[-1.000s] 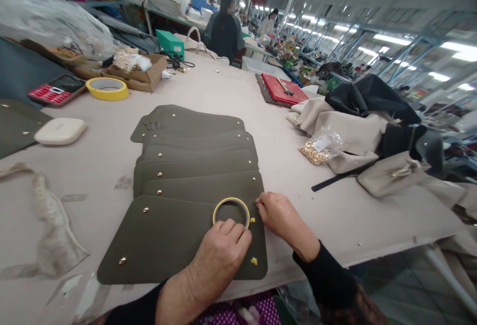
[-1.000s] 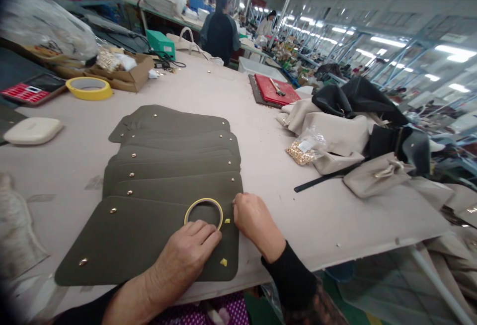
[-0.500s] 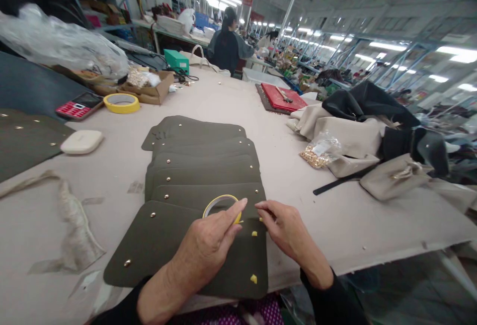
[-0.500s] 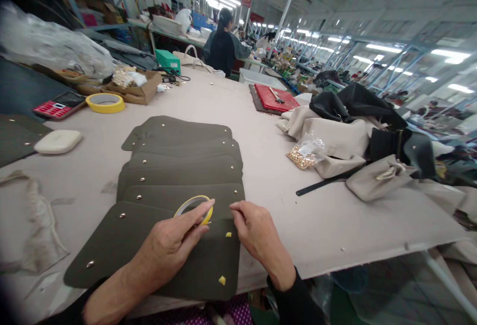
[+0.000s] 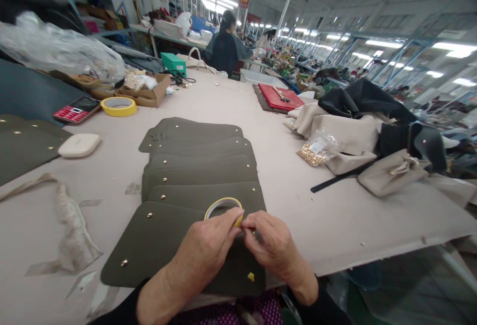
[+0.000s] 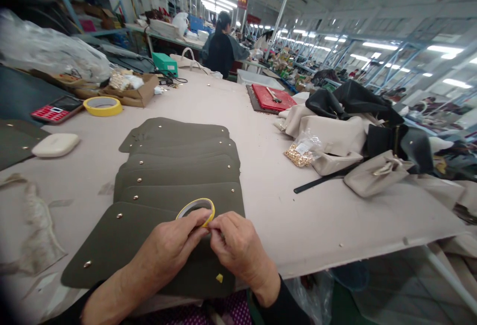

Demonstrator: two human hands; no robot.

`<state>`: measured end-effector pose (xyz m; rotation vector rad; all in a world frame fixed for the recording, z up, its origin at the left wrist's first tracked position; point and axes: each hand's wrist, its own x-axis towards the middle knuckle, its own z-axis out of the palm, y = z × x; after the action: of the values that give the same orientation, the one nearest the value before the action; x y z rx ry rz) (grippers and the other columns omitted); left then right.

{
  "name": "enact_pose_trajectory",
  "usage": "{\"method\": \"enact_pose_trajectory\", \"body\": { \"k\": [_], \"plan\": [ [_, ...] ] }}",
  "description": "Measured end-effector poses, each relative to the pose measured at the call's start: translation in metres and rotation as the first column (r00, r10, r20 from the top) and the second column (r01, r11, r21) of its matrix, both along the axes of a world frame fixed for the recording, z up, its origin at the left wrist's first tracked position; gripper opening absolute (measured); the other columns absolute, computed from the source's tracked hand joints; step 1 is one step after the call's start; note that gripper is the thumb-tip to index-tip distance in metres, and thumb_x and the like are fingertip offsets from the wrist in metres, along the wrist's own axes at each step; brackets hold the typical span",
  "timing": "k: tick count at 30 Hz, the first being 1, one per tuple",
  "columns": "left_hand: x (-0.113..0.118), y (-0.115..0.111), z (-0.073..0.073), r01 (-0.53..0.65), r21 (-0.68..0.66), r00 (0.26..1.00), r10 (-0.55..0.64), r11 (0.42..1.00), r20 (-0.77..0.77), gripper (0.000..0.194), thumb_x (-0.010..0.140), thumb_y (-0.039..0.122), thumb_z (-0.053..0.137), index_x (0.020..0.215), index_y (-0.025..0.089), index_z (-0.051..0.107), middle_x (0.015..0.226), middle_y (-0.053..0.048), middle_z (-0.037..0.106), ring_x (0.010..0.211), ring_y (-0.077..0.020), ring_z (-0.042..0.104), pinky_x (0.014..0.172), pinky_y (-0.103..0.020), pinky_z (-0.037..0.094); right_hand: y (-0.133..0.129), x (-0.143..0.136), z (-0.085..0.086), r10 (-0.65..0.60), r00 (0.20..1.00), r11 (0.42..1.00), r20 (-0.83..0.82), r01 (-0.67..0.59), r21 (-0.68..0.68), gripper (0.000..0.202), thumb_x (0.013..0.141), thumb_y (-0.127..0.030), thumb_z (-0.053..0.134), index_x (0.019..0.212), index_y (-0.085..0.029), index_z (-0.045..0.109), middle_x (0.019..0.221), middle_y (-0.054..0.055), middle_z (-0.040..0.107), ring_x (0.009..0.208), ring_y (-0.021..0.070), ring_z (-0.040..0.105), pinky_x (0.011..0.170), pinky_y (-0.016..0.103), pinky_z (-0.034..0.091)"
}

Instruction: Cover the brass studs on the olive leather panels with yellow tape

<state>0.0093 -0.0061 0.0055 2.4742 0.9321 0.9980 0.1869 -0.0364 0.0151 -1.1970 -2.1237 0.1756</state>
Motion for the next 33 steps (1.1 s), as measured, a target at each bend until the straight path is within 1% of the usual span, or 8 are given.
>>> {"method": "enact_pose_trajectory", "body": {
  "k": [6,9,12,15,18,21,25,33],
  "plan": [
    [0.004,0.009,0.001,-0.023,0.055,0.991,0.03,0.998,-0.128,0.021,0.096,0.02,0.037,0.088,0.018,0.057,0.074,0.0,0.061,0.065,-0.012,0.06,0.057,-0.019,0.046,-0.002,-0.004,-0.002,-0.155,0.984,0.987,-0.089,0.158,0.03,0.015,0.082,-0.008,0.049,0.084,-0.017,0.061,0.074,0.004,0.064,0.068,0.0144,0.059,0.064,0.026,0.047],
    [0.01,0.013,0.002,-0.028,0.133,0.984,0.051,0.991,-0.171,0.023,0.094,0.017,0.037,0.079,0.019,0.055,0.069,0.0,0.055,0.057,-0.0131,0.053,0.049,-0.022,0.04,0.0,-0.007,0.0,-0.293,0.92,0.947,-0.261,0.241,-0.214,0.012,0.08,-0.012,0.052,0.077,-0.017,0.063,0.067,0.001,0.064,0.059,0.0119,0.058,0.057,0.022,0.046],
    [0.018,0.012,0.003,0.006,0.201,0.992,0.019,0.979,-0.123,0.024,0.093,0.014,0.037,0.076,0.019,0.053,0.068,0.0,0.053,0.056,-0.0134,0.048,0.05,-0.023,0.037,0.009,-0.001,-0.003,-0.472,0.794,0.834,-0.384,0.261,-0.486,0.011,0.079,-0.022,0.056,0.073,-0.016,0.064,0.061,0.0,0.063,0.052,0.0111,0.057,0.05,0.021,0.046],
    [0.026,0.009,0.0,0.047,0.194,0.996,-0.031,0.98,-0.086,0.019,0.093,0.014,0.039,0.081,0.018,0.053,0.071,0.0,0.054,0.06,-0.0134,0.049,0.054,-0.025,0.038,0.027,0.016,-0.013,-0.593,0.671,0.743,-0.445,0.244,-0.623,0.018,0.076,-0.032,0.061,0.073,-0.014,0.064,0.058,0.0,0.063,0.049,0.0117,0.057,0.048,0.022,0.048],
    [0.032,0.011,-0.009,0.021,0.151,0.977,0.011,0.988,-0.212,0.013,0.091,0.013,0.045,0.082,0.018,0.053,0.076,-0.001,0.057,0.067,-0.0161,0.052,0.059,-0.027,0.041,0.047,0.036,-0.024,-0.629,0.61,0.7,-0.482,0.174,-0.693,0.029,0.072,-0.041,0.067,0.078,-0.012,0.066,0.059,0.002,0.064,0.05,0.0129,0.059,0.051,0.024,0.052],
    [0.035,0.016,-0.018,0.01,0.114,0.923,0.035,0.993,-0.384,0.008,0.088,0.013,0.051,0.081,0.018,0.053,0.079,-0.003,0.058,0.073,-0.0199,0.053,0.061,-0.031,0.044,0.061,0.046,-0.029,-0.606,0.655,0.698,-0.45,0.167,-0.696,0.033,0.071,-0.044,0.068,0.079,-0.012,0.069,0.063,0.003,0.065,0.053,0.0134,0.06,0.053,0.025,0.053],
    [0.036,0.018,-0.023,0.025,0.096,0.895,0.021,0.995,-0.446,0.007,0.087,0.014,0.051,0.081,0.018,0.052,0.081,-0.003,0.057,0.074,-0.0211,0.052,0.062,-0.033,0.044,0.068,0.043,-0.029,-0.557,0.779,0.693,-0.288,0.245,-0.678,0.027,0.077,-0.04,0.06,0.078,-0.015,0.069,0.062,0.003,0.065,0.055,0.0141,0.06,0.052,0.024,0.051],
    [0.035,0.017,-0.024,0.018,0.055,0.895,0.009,0.998,-0.446,0.007,0.087,0.014,0.052,0.081,0.018,0.051,0.08,-0.003,0.056,0.073,-0.0216,0.05,0.061,-0.034,0.044,0.073,0.036,-0.026,-0.45,0.892,0.832,0.032,0.432,-0.349,0.017,0.08,-0.022,0.051,0.073,-0.018,0.066,0.067,0.002,0.068,0.058,0.0142,0.06,0.058,0.024,0.042]
  ]
}}
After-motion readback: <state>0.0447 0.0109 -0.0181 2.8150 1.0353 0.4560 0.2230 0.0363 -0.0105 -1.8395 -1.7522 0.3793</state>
